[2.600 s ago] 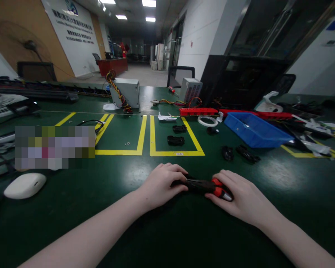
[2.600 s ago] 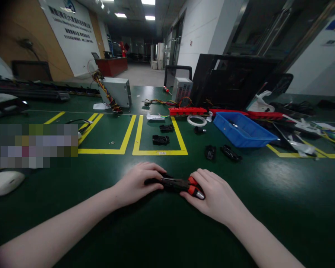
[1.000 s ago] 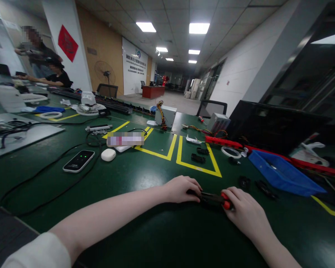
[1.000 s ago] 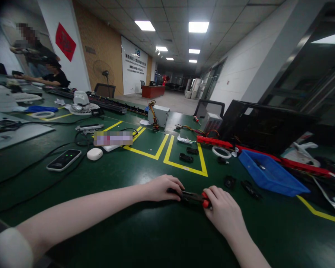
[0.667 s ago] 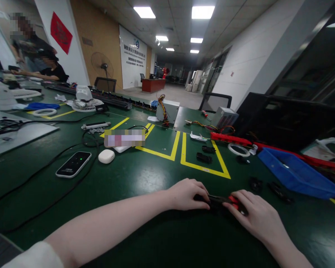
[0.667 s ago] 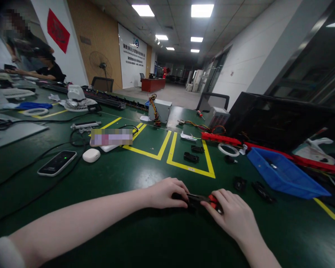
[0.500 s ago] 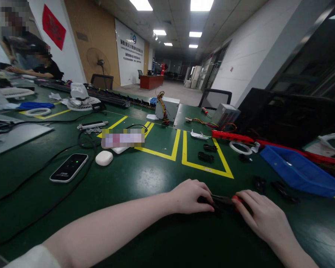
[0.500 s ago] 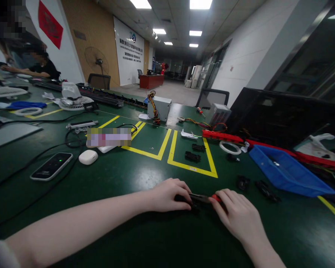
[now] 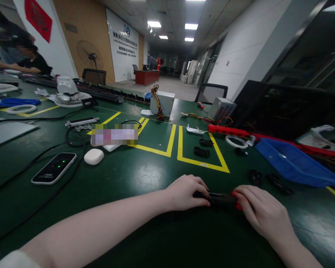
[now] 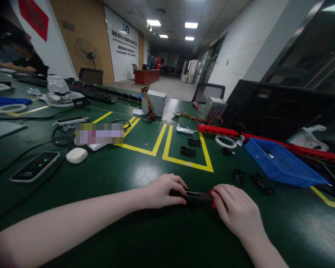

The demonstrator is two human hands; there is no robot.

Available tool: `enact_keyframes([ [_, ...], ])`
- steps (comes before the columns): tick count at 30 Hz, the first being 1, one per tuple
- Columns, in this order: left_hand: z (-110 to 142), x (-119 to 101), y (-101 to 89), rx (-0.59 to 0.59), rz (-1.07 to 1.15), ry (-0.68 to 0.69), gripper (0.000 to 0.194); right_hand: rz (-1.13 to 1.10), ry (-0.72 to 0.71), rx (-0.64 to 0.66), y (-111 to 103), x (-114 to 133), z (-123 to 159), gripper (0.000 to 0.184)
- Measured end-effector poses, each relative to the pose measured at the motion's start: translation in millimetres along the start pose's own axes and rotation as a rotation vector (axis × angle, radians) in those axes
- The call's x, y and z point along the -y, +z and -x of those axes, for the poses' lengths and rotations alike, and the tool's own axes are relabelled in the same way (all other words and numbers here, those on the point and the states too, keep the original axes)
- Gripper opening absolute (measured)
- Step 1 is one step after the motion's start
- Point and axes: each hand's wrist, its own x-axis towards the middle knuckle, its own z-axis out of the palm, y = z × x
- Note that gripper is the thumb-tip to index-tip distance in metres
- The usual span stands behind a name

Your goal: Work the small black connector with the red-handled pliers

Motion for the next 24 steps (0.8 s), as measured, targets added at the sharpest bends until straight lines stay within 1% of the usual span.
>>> enact_keyframes([
  [6, -1.3, -1.8, 0.3, -0.016, 0.012, -0.040, 0.017, -0.028, 0.006, 0.035, 0.1, 1.6, 1.8, 0.021],
  [11, -2.0, -2.1, 1.6, -0.017, 0.017, -0.038, 0.014, -0.070, 0.031, 0.120, -0.5, 3.6, 0.9, 0.024],
  [18, -2.9, 0.3, 4.6, -0.014, 0.066, -0.004, 0.013, -0.028, 0.005, 0.120, -4.3, 1.5, 0.2, 0.022],
  [20, -3.1, 1.3, 5.5, -0.013, 0.075, -0.004, 0.013, -0.042, 0.026, 0.137, -3.8, 2.3, 0.9, 0.024],
  [24, -2.8, 1.5, 6.6, -0.023, 0.102, -0.022, 0.013, -0.110, 0.112, 0.179, -0.6, 5.1, 2.3, 0.029],
])
